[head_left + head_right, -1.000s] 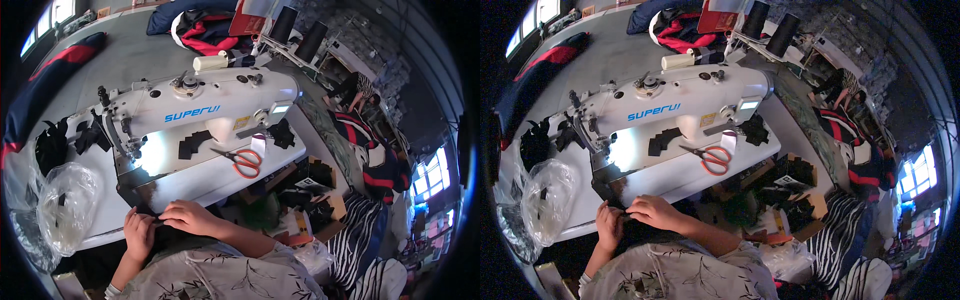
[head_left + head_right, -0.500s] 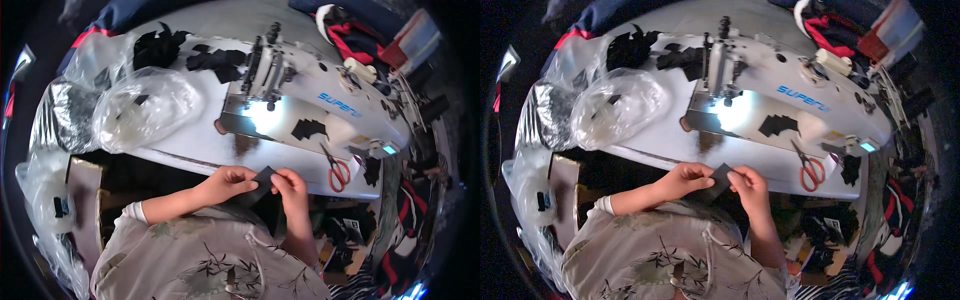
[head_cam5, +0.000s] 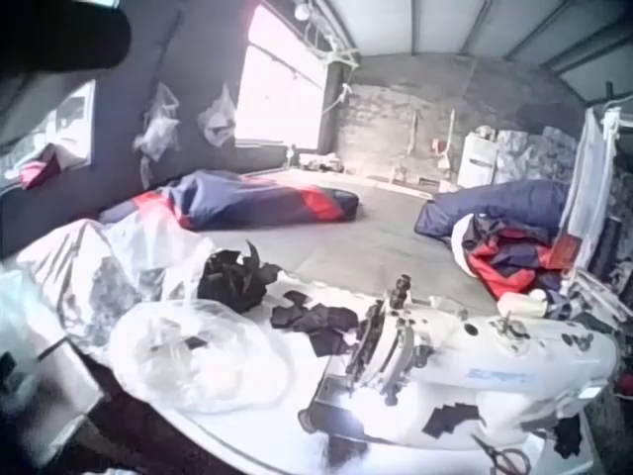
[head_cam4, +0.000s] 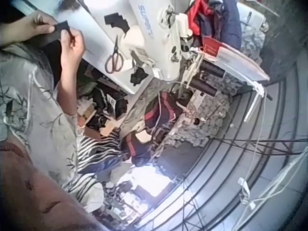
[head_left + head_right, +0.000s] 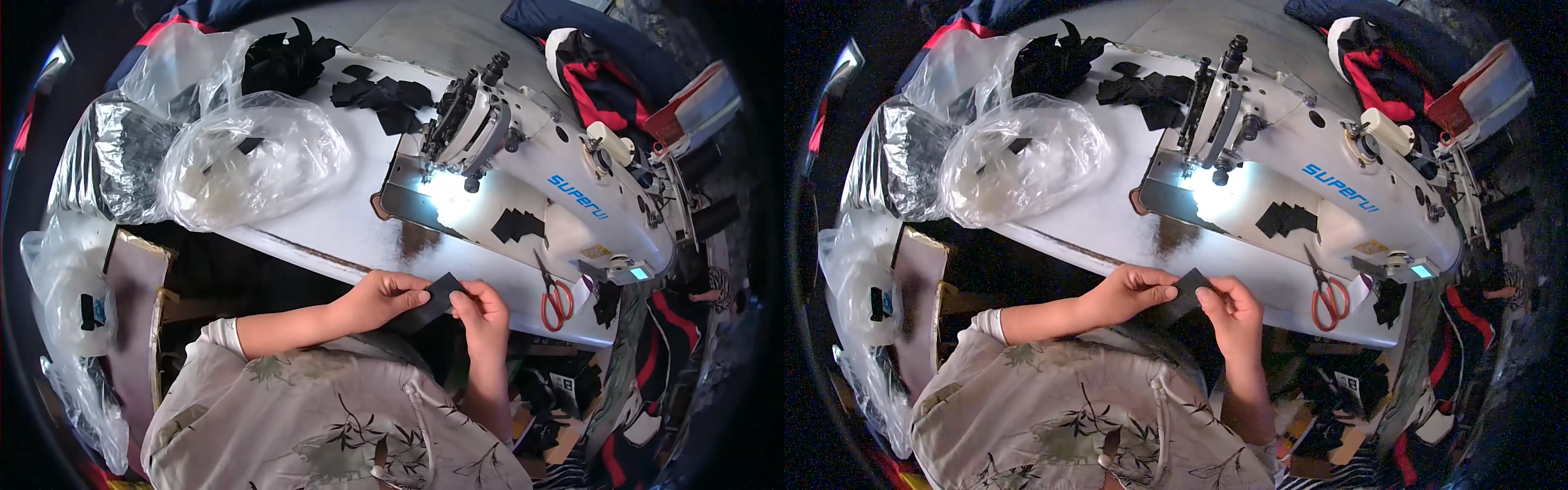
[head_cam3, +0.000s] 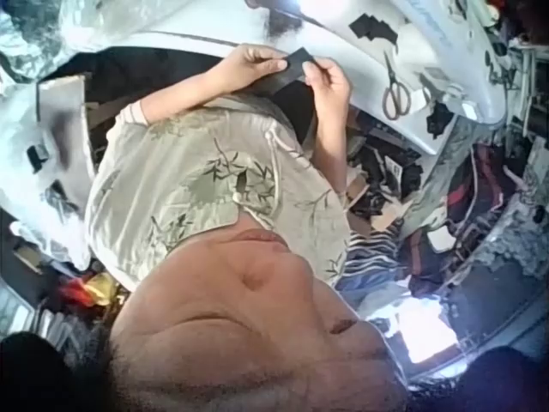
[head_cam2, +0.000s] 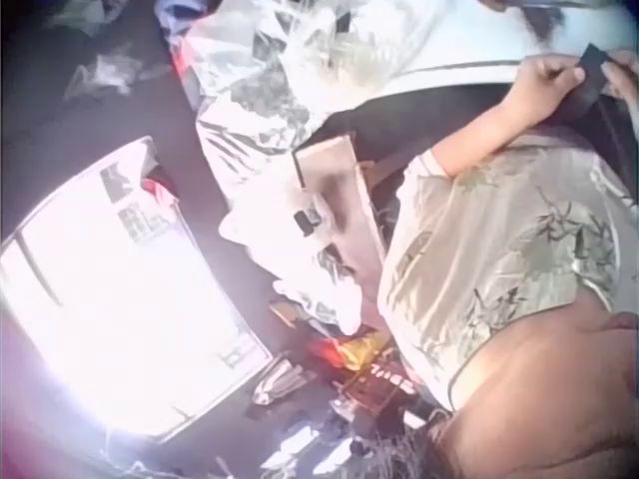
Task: The recorder uses an industrial sewing machine to join small pieces of black fabric together.
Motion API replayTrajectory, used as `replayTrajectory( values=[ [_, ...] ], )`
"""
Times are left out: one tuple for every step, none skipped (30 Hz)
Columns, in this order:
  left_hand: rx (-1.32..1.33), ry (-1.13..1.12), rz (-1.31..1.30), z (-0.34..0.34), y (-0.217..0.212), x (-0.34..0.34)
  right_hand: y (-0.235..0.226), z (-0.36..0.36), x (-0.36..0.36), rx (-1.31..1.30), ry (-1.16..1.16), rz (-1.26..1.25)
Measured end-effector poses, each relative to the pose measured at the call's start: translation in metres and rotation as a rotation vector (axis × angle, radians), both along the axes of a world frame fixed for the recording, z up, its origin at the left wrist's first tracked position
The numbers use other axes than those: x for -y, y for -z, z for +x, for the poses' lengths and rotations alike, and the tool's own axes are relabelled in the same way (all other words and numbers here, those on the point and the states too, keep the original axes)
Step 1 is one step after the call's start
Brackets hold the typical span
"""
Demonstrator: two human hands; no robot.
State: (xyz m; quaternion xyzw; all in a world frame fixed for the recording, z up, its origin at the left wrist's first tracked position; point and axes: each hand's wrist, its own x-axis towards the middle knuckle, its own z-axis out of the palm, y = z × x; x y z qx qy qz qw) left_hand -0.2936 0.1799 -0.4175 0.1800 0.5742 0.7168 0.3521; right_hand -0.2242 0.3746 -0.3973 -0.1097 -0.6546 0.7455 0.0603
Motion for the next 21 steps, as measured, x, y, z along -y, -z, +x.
replayTrajectory(
  values=[
    [0.000,-0.001,0.002,0.0001,-0.0004,-0.0005,0.0000,-0.0010,0.0001,-0.010,0.004,-0.007],
    [-0.018,-0.004,0.008,0.0003,-0.0014,-0.0011,0.0001,-0.0017,0.0004,-0.020,0.008,-0.015],
    [-0.037,-0.007,0.015,0.0007,-0.0025,-0.0013,0.0004,-0.0019,0.0010,-0.020,0.007,-0.013],
    [-0.039,-0.008,0.016,0.0008,-0.0036,-0.0014,0.0008,-0.0029,0.0011,-0.012,0.017,-0.006],
    [-0.077,-0.020,-0.003,0.0011,-0.0046,-0.0012,0.0012,-0.0037,0.0009,-0.005,0.026,0.001],
    [-0.116,-0.031,-0.022,0.0010,-0.0052,-0.0011,0.0017,-0.0045,0.0003,-0.007,0.025,0.003],
    [-0.117,-0.031,-0.021,0.0006,-0.0053,-0.0007,0.0021,-0.0044,-0.0003,0.007,0.022,-0.020],
    [-0.128,-0.035,-0.021,0.0001,-0.0053,-0.0003,0.0025,-0.0045,-0.0010,0.021,0.019,-0.043],
    [-0.138,-0.039,-0.021,-0.0004,-0.0054,0.0001,0.0031,-0.0050,-0.0022,0.020,0.018,-0.042],
    [-0.139,-0.038,-0.021,-0.0009,-0.0062,0.0007,0.0040,-0.0049,-0.0035,0.033,0.001,-0.052],
    [-0.157,-0.039,-0.032,-0.0015,-0.0074,0.0014,0.0048,-0.0049,-0.0040,0.045,-0.017,-0.063],
    [-0.175,-0.041,-0.042,-0.0016,-0.0081,0.0019,0.0052,-0.0054,-0.0037,0.046,-0.016,-0.063],
    [-0.175,-0.041,-0.042,-0.0013,-0.0084,0.0016,0.0052,-0.0067,-0.0037,0.063,-0.020,-0.058],
    [-0.180,-0.049,-0.052,-0.0007,-0.0085,0.0013,0.0054,-0.0074,-0.0036,0.081,-0.026,-0.054],
    [-0.184,-0.058,-0.061,0.0001,-0.0085,0.0010,0.0063,-0.0073,-0.0028,0.082,-0.026,-0.053],
    [-0.185,-0.059,-0.060,0.0011,-0.0062,0.0001,0.0073,-0.0077,-0.0012,0.073,-0.003,-0.038],
    [-0.188,-0.067,-0.059,0.0027,-0.0021,-0.0012,0.0078,-0.0080,0.0004,0.064,0.020,-0.022],
    [-0.190,-0.074,-0.058,0.0038,0.0002,-0.0023,0.0075,-0.0088,0.0016,0.064,0.018,-0.021],
    [-0.190,-0.075,-0.058,0.0048,-0.0003,-0.0027,0.0071,-0.0093,0.0029,0.053,0.040,-0.001],
    [-0.219,-0.083,-0.069,0.0058,-0.0014,-0.0031,0.0069,-0.0096,0.0041,0.043,0.061,0.019],
    [-0.248,-0.090,-0.079,0.0063,-0.0026,-0.0032,0.0082,-0.0099,0.0056,0.043,0.061,0.019]
  ],
)
